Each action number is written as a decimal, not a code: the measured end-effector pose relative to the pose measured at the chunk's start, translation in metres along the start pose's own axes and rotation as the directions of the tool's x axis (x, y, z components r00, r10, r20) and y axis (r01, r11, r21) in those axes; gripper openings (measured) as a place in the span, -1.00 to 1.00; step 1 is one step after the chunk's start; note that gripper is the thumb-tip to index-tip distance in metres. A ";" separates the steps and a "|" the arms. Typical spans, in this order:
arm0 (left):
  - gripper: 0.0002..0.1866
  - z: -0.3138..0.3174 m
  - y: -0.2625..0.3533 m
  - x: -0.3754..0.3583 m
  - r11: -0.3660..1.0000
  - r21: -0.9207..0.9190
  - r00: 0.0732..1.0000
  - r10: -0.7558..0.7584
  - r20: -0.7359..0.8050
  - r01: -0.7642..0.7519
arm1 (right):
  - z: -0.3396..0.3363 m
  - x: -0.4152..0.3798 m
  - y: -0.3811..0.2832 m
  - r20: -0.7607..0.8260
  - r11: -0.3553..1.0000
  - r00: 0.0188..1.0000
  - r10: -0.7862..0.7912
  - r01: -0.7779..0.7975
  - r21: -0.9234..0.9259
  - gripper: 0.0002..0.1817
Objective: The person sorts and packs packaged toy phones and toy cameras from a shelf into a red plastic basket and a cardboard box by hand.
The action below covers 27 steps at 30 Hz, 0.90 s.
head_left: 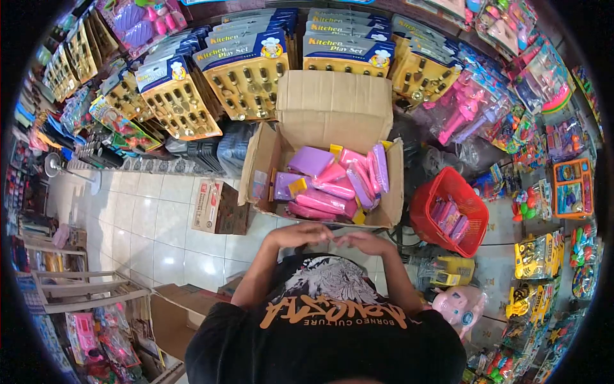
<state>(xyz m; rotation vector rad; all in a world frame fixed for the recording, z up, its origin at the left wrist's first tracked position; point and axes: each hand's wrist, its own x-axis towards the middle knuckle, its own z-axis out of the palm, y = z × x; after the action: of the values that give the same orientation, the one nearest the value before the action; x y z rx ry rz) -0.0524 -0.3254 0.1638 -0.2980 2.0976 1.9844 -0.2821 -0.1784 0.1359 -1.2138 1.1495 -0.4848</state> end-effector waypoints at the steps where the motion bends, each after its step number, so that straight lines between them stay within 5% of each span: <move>1: -0.56 -0.012 0.012 -0.009 0.984 -0.166 0.995 0.044 -0.090 -0.058 | -0.009 0.006 -0.029 0.030 0.989 0.991 -0.131 0.132 -0.072 -0.60; 4: -0.69 -0.046 0.020 -0.005 0.922 -0.378 0.894 -0.101 -0.436 -0.080 | -0.030 0.035 -0.090 -0.096 0.945 0.995 0.006 0.026 0.326 -0.59; 5: -0.73 -0.057 0.014 0.008 0.931 -0.290 0.773 -0.016 -0.635 -0.220 | -0.040 0.056 -0.084 -0.190 0.934 0.980 -0.054 0.117 0.337 -0.60; 6: -0.78 -0.069 0.003 0.025 0.926 -0.169 0.602 0.074 -0.795 -0.337 | -0.051 0.076 -0.082 -0.269 0.974 0.960 -0.075 0.129 0.187 -0.62; 7: -0.78 -0.083 -0.004 0.040 0.926 -0.166 0.601 0.078 -0.796 -0.339 | -0.064 0.096 -0.080 -0.341 0.991 0.933 -0.111 0.128 0.027 -0.63; 9: -0.74 -0.103 -0.025 0.064 0.953 -0.118 0.412 0.008 -0.911 -0.281 | -0.081 0.144 -0.059 -0.511 0.972 0.833 -0.211 0.232 -0.023 -0.54; 10: -0.74 -0.112 -0.044 0.074 0.953 -0.122 0.407 0.002 -0.913 -0.278 | -0.085 0.159 -0.057 -0.504 0.973 0.838 -0.210 0.232 -0.020 -0.54; 11: -0.71 -0.122 -0.067 0.085 0.992 -0.041 0.393 0.010 -0.920 -0.121 | -0.088 0.172 -0.057 -0.604 0.918 0.739 -0.297 0.049 -0.393 -0.44; 12: -0.68 -0.130 -0.086 0.093 0.998 0.044 0.377 0.027 -0.926 0.038 | -0.093 0.182 -0.057 -0.639 0.715 0.635 -0.434 -0.190 -0.673 -0.32; 13: -0.63 -0.134 -0.098 0.099 0.997 -0.082 0.416 -0.079 -0.906 0.011 | -0.093 0.190 -0.049 -0.629 0.707 0.636 -0.447 -0.179 -0.684 -0.32; 15: -0.61 -0.132 -0.097 0.097 0.989 -0.137 0.425 -0.102 -0.899 -0.054 | -0.087 0.200 -0.033 -0.645 0.515 0.726 -0.239 -0.468 -0.718 -0.03; 16: -0.58 -0.131 -0.096 0.094 0.974 -0.199 0.450 -0.130 -0.884 -0.110 | -0.087 0.200 -0.040 -0.632 0.515 0.732 -0.253 -0.451 -0.729 -0.03; 19: -0.57 -0.137 -0.108 0.093 0.973 -0.231 0.456 -0.199 -0.868 -0.015 | -0.100 0.195 -0.048 -0.704 0.695 0.709 0.032 -0.522 -0.494 0.17; 21: -0.55 -0.142 -0.125 0.101 0.979 -0.201 0.456 -0.196 -0.868 0.037 | -0.096 0.187 -0.050 -0.720 0.725 0.693 0.041 -0.516 -0.456 0.15; 25: -0.59 -0.125 -0.048 0.086 0.946 -0.317 0.437 -0.259 -0.861 -0.064 | -0.096 0.182 -0.049 -0.777 0.822 0.630 -0.013 -0.435 -0.367 -0.05; 27: -0.59 -0.125 -0.038 0.073 0.966 -0.232 0.425 -0.257 -0.868 0.111 | -0.098 0.183 -0.047 -0.768 0.861 0.639 -0.032 -0.373 -0.345 -0.13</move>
<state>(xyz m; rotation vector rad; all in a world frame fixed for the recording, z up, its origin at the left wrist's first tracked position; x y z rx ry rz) -0.1147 -0.4515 0.1116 -1.9273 2.2149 2.0191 -0.2827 -0.3896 0.1079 -1.3247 2.2145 -0.5995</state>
